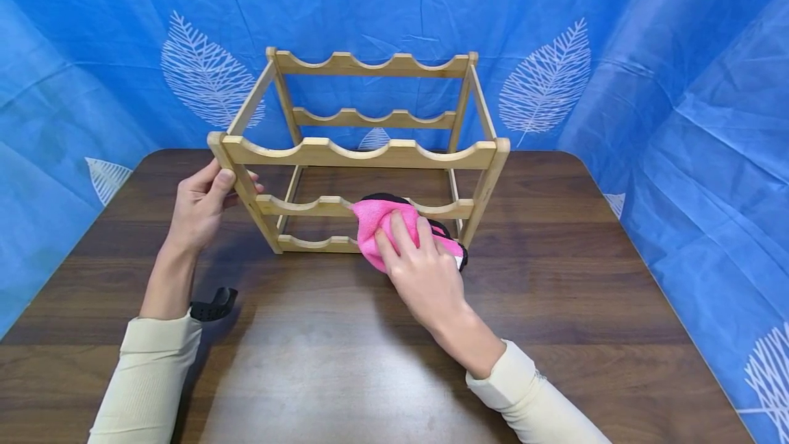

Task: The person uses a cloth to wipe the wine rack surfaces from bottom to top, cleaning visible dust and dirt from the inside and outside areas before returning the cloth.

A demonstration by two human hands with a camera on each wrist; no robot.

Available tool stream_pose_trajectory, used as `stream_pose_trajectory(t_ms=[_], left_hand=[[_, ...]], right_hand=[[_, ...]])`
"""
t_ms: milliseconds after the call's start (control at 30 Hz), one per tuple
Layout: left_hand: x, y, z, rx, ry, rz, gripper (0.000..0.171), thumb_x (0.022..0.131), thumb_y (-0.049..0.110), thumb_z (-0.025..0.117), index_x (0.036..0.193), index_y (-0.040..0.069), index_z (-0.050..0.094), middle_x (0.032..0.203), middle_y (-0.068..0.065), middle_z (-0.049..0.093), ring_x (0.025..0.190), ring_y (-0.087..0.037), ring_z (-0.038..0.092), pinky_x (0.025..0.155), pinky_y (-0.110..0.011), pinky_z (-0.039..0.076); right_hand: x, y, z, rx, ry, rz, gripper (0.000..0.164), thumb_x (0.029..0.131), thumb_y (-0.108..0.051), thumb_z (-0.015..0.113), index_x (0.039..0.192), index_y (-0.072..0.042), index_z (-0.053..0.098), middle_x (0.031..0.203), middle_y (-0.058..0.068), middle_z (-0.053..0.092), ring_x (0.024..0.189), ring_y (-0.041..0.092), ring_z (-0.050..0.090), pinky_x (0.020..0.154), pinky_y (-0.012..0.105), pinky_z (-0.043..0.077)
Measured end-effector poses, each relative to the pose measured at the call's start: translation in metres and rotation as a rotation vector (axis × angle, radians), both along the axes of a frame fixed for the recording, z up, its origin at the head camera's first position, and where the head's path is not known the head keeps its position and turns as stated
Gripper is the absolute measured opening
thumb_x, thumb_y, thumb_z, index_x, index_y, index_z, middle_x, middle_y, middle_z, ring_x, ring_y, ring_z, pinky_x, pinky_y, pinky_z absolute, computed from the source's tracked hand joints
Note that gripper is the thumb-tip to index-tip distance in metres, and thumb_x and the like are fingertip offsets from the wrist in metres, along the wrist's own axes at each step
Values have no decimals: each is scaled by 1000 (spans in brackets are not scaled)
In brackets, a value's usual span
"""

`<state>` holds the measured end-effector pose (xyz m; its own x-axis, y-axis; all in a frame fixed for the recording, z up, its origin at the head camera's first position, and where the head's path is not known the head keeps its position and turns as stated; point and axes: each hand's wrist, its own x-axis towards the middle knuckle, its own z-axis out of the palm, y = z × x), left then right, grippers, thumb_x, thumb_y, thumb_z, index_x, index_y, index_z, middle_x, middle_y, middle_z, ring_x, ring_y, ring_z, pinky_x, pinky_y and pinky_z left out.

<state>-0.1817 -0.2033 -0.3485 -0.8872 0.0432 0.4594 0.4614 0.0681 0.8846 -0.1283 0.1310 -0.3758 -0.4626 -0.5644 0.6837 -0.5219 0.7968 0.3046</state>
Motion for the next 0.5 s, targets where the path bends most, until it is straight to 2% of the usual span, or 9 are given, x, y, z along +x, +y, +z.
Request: stream_pose_trajectory(t_ms=[167, 267, 400, 500], left_hand=[[0, 0, 1, -6, -1, 7, 41, 105, 19, 49, 145, 15, 51, 101, -9, 69, 88, -15, 70, 84, -26, 55], [1, 0, 0, -11, -15, 16, 40, 105, 20, 49, 145, 16, 52, 102, -17, 67, 89, -16, 70, 85, -26, 55], [1, 0, 1, -25, -33, 22, 40, 105, 20, 49, 145, 18, 52, 105, -22, 64, 91, -17, 69, 87, -25, 54], [1, 0, 1, -25, -28, 19, 40, 105, 20, 49, 145, 18, 52, 104, -21, 65, 91, -17, 69, 87, -25, 54]], right_hand=[[1, 13, -1, -39, -12, -23, 30, 85, 6, 48, 108, -6, 64, 115, 19, 60, 87, 42, 59, 29, 32, 38], [2, 20, -2, -57, -42, -46, 28, 83, 6, 55, 107, -6, 62, 111, 21, 58, 88, 43, 58, 30, 38, 44], [3, 28, -3, -90, -97, -76, 31, 80, 4, 65, 109, -7, 62, 106, 24, 55, 86, 44, 58, 34, 48, 48], [5, 35, -1, -123, -143, -90, 33, 80, 1, 65, 112, -6, 62, 103, 25, 53, 83, 46, 58, 35, 52, 49]])
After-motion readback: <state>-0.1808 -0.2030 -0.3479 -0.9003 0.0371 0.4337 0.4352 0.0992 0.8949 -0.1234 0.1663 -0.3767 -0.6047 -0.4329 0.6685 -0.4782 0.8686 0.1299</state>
